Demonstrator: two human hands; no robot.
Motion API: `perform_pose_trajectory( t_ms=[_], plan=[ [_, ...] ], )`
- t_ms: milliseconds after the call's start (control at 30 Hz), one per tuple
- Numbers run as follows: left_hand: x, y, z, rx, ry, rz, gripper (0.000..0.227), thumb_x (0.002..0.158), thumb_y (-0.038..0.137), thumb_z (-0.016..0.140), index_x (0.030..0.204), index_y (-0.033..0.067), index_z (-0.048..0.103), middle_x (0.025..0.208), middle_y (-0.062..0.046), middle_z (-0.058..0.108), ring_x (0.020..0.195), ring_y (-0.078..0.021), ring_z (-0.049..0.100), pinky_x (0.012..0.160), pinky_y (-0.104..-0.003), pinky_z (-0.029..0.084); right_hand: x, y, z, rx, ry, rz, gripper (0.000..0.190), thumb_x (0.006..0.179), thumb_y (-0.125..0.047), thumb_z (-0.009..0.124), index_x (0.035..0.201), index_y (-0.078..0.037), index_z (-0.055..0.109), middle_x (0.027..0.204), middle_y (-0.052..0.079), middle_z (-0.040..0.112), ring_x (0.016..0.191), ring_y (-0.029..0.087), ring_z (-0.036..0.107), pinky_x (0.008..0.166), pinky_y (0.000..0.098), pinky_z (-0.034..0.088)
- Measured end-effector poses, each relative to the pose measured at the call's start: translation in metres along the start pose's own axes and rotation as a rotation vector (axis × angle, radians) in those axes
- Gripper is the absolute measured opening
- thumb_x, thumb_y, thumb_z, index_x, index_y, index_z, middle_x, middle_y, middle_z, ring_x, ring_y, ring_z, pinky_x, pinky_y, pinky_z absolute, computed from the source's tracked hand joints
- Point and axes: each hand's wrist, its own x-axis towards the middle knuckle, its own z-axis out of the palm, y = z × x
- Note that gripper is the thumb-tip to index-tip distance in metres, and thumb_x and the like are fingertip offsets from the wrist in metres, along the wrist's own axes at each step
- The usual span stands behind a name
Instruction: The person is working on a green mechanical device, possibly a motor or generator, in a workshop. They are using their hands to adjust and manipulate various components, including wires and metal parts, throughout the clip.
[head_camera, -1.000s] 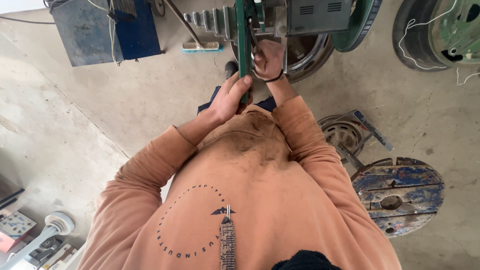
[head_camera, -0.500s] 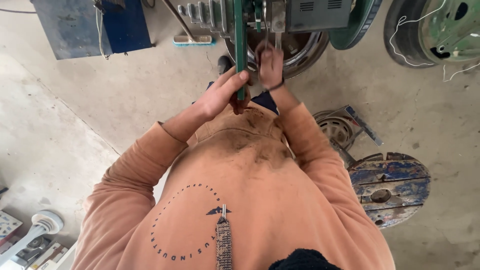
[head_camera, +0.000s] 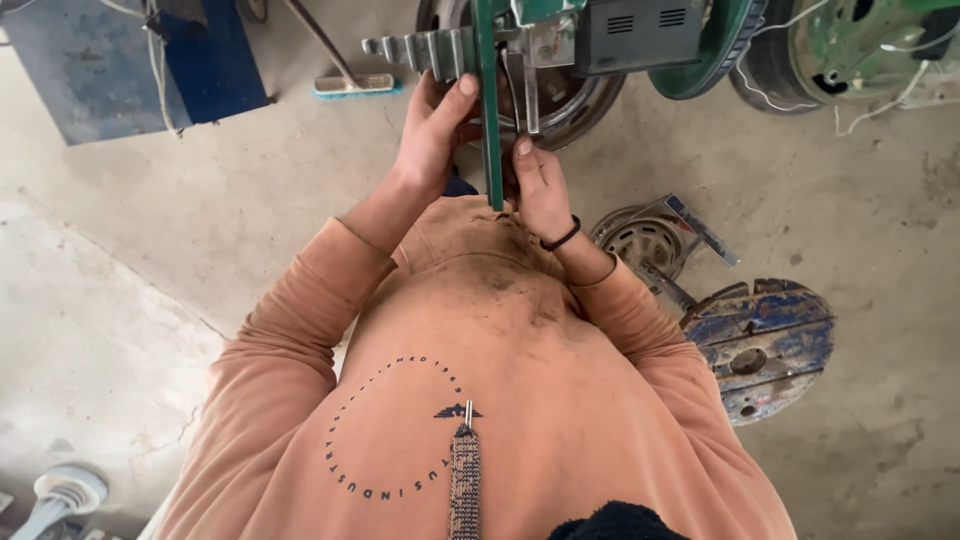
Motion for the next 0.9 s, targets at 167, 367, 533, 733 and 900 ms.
perform_pose_trajectory(
  t_ms=[167,367,533,733,900],
  plan=[
    [0.003,-0.006,-0.006,-0.005,0.008,0.032,0.058,0.098,0.038,0.075,0.135,0.0012,0.049,0.124,-0.013,0.069,0.107,-0.0225,0.071,0.088,-0.041,0.062,-0.004,-0.009,0.005,0.047,0.033,0.105,0.056,0.109,-0.055,0.044,0.086,-0.006,0.058,0.066,-0.005,0.049,0.055,0.007,0.043,0.049,0.0257,0.034],
    [0.008,-0.016,-0.013,0.017,-0.003,0.093,0.061,0.097,0.04,0.077,0.135,0.0009,0.05,0.12,-0.011,0.07,0.107,-0.0208,0.07,0.09,-0.038,0.061,0.034,0.032,-0.018,-0.309,0.064,-0.191,0.064,0.114,-0.057,0.04,0.091,-0.001,0.063,0.07,0.002,0.053,0.061,0.014,0.051,0.057,0.0314,0.04],
    [0.011,-0.029,-0.026,0.029,0.007,0.077,0.062,0.097,0.039,0.077,0.136,0.0002,0.05,0.118,-0.009,0.068,0.104,-0.0167,0.067,0.088,-0.035,0.059,0.056,0.047,-0.029,-0.56,-0.005,-0.563,0.069,0.115,-0.058,0.034,0.098,0.003,0.061,0.078,0.012,0.052,0.066,0.026,0.053,0.062,0.0387,0.04],
    [0.019,-0.036,-0.027,-0.062,-0.021,0.056,0.061,0.096,0.036,0.079,0.136,0.0008,0.049,0.118,-0.009,0.069,0.102,-0.0164,0.065,0.086,-0.034,0.058,0.041,0.098,-0.053,-0.203,0.201,-0.409,0.067,0.108,-0.062,0.04,0.084,-0.001,0.051,0.072,0.009,0.048,0.061,0.022,0.045,0.059,0.0356,0.037],
    [0.02,-0.039,-0.03,-0.138,-0.094,0.09,0.063,0.097,0.028,0.082,0.14,-0.0005,0.046,0.131,-0.008,0.063,0.12,-0.0171,0.06,0.106,-0.033,0.051,0.002,0.055,-0.036,-0.562,0.185,-0.393,0.07,0.11,-0.06,0.035,0.08,0.0,0.055,0.066,0.007,0.052,0.057,0.019,0.054,0.057,0.032,0.04]
  ],
)
